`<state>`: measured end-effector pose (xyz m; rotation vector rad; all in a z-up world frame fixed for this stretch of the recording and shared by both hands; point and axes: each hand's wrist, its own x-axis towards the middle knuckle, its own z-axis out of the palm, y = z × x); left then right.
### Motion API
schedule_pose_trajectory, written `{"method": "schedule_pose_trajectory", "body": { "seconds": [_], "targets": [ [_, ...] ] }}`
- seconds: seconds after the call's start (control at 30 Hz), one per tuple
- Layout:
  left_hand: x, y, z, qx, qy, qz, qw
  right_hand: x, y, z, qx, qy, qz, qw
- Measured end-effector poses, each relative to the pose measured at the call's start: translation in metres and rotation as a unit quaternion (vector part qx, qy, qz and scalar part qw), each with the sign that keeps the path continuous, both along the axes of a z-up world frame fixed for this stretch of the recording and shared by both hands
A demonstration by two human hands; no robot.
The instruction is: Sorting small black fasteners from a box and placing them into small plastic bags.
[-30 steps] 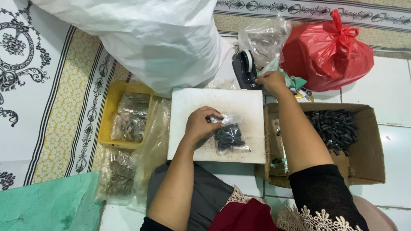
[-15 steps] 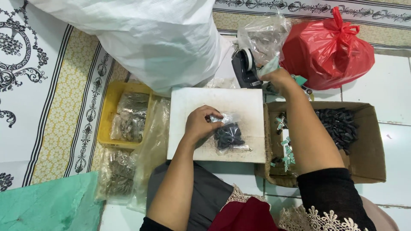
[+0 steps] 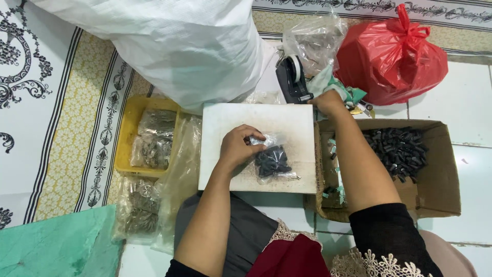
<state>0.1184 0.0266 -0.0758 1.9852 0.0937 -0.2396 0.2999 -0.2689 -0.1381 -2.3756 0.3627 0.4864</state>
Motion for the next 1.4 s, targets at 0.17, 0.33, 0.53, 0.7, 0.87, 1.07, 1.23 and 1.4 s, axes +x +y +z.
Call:
{"method": "schedule_pose_trajectory", "body": {
  "seconds": [0.17, 0.33, 0.53, 0.7, 0.87, 1.07, 1.23, 1.4],
  "targets": [
    [-0.002, 0.001, -0.002, -0.002, -0.001, 0.000, 1.000, 0.004, 0.001, -0.007, -0.061, 0.016, 0.018, 0.998],
    [-0.003, -0.001, -0.003, 0.005, 0.000, 0.001, 1.000, -0.011, 0.003, 0.019, -0.112, 0.009, 0.019, 0.994],
    [0.000, -0.001, -0.007, 0.006, 0.002, 0.003, 1.000, -0.040, 0.012, 0.030, -0.062, -0.243, -0.059, 0.966],
    [0.001, 0.000, -0.012, 0.031, -0.002, 0.014, 0.999, -0.149, 0.087, 0.157, 0.228, -0.103, -0.009, 0.968],
    [0.001, -0.004, -0.016, 0.037, -0.006, 0.022, 0.999, -0.177, 0.098, 0.104, 0.295, 0.005, 0.013, 0.956],
    [-0.002, -0.005, -0.011, 0.046, -0.022, 0.023, 0.998, -0.175, 0.093, 0.064, 0.186, -0.038, 0.018, 0.982],
    [-0.002, -0.004, -0.010, 0.044, -0.019, 0.021, 0.999, -0.179, 0.090, 0.068, 0.085, -0.075, 0.038, 0.993],
    [-0.001, -0.003, -0.012, 0.062, -0.030, 0.006, 0.998, -0.182, 0.098, 0.081, -0.022, -0.139, 0.100, 0.985]
  ]
}}
